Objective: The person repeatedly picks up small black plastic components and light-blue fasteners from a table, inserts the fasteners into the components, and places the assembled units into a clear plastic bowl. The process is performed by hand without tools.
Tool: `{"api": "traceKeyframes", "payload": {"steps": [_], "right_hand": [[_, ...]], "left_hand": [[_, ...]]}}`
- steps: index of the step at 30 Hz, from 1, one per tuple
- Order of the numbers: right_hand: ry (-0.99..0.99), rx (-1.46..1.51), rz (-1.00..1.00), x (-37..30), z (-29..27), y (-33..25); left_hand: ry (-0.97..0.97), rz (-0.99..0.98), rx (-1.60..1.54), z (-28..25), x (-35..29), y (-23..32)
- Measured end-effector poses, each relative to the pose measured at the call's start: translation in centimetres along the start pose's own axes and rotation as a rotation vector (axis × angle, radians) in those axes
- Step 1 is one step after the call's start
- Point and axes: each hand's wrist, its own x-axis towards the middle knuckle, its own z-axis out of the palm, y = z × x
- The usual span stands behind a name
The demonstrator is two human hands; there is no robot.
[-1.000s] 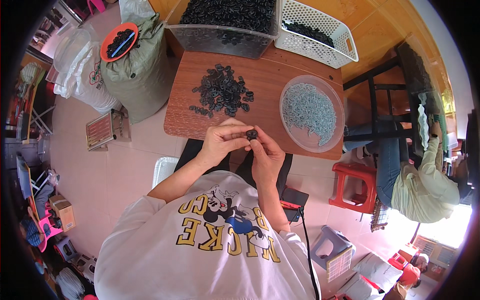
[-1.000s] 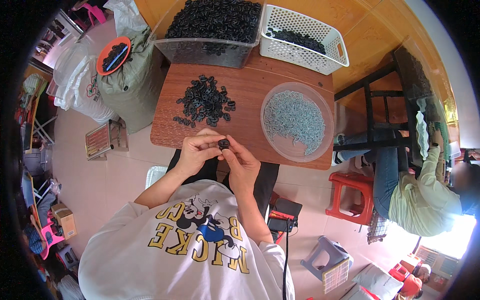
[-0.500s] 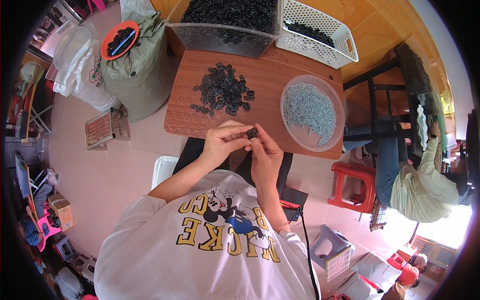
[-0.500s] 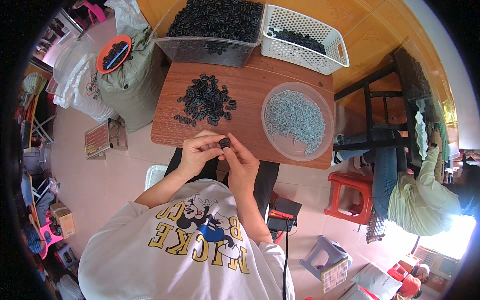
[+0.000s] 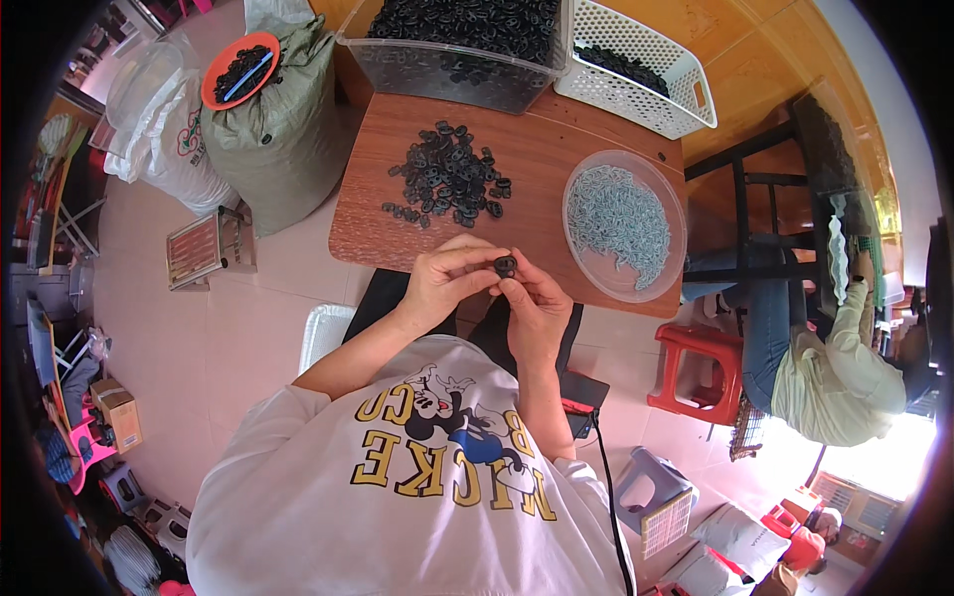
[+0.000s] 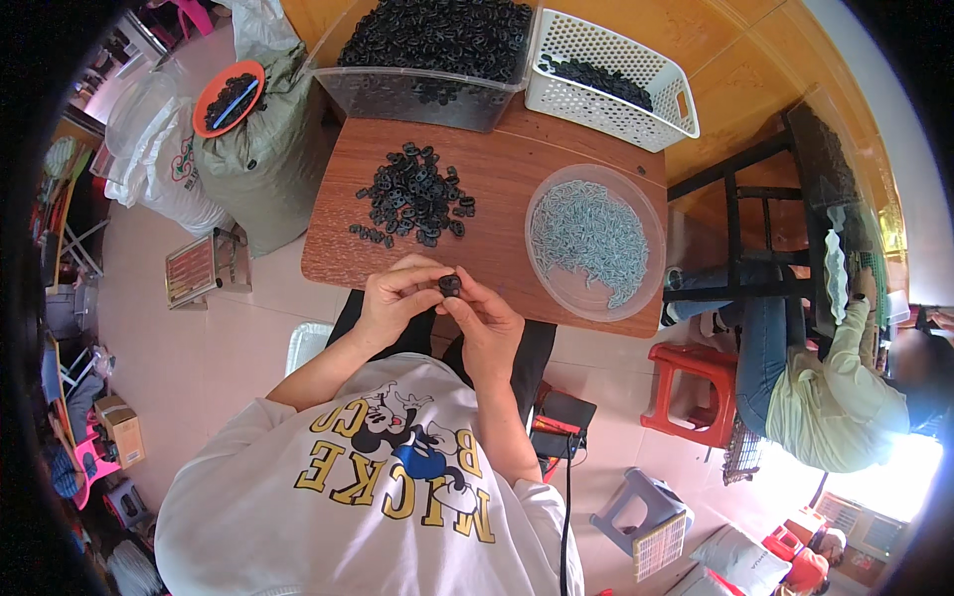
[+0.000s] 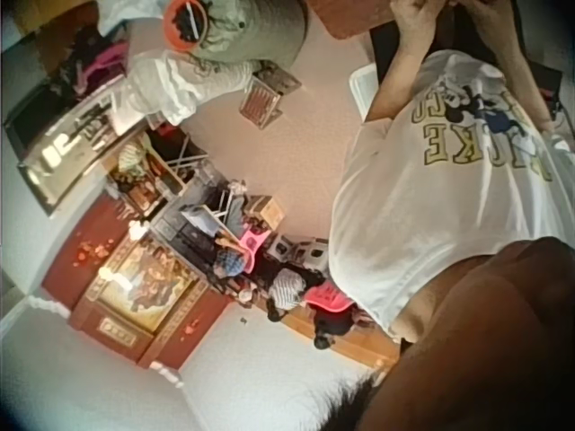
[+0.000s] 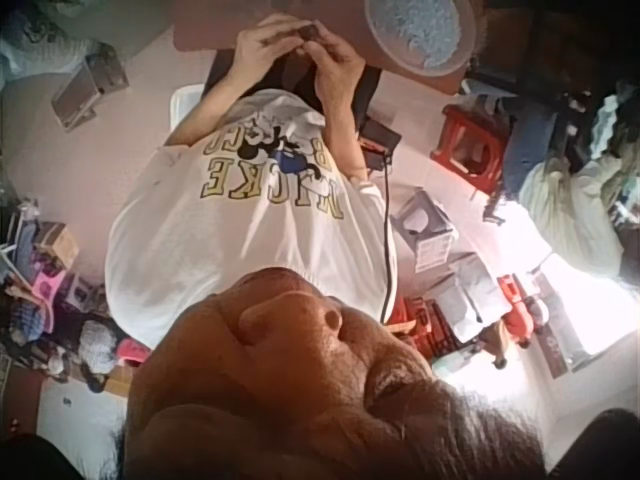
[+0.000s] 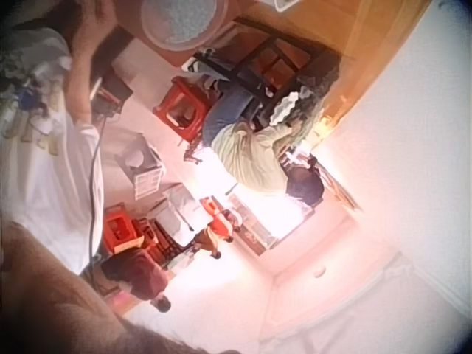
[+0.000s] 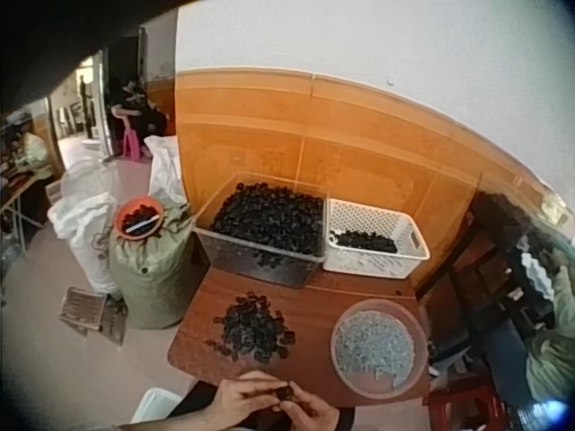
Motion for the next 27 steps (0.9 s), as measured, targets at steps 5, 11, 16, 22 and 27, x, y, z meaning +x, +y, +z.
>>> {"api": "traceKeyframes", "payload": {"steps": [5,11,16,22,27], "right_hand": [[-0.001,-0.155,0.074,0.3,0.0,-0.5],[0.014,-0.204,0.088,0.3,0.1,-0.9],[0.008,-0.105,0.09,0.1,0.3,-1.1],[-0.003,-0.237,0.098,0.2,0.1,-1.7],[-0.054,-0.272,0.098,0.2,-0.2,-1.9]], "left_hand": [[0.099,-0.061,-0.034,0.3,-0.3,-0.7],[0.077,-0.128,-0.104,0.1,-0.2,-0.8],[0.028,-0.1,-0.121,-0.2,-0.2,-0.9],[0.052,-0.176,-0.283,0.2,-0.2,-0.5],[0.041,-0.227,-0.308,-0.1,-0.2,-0.5]]}}
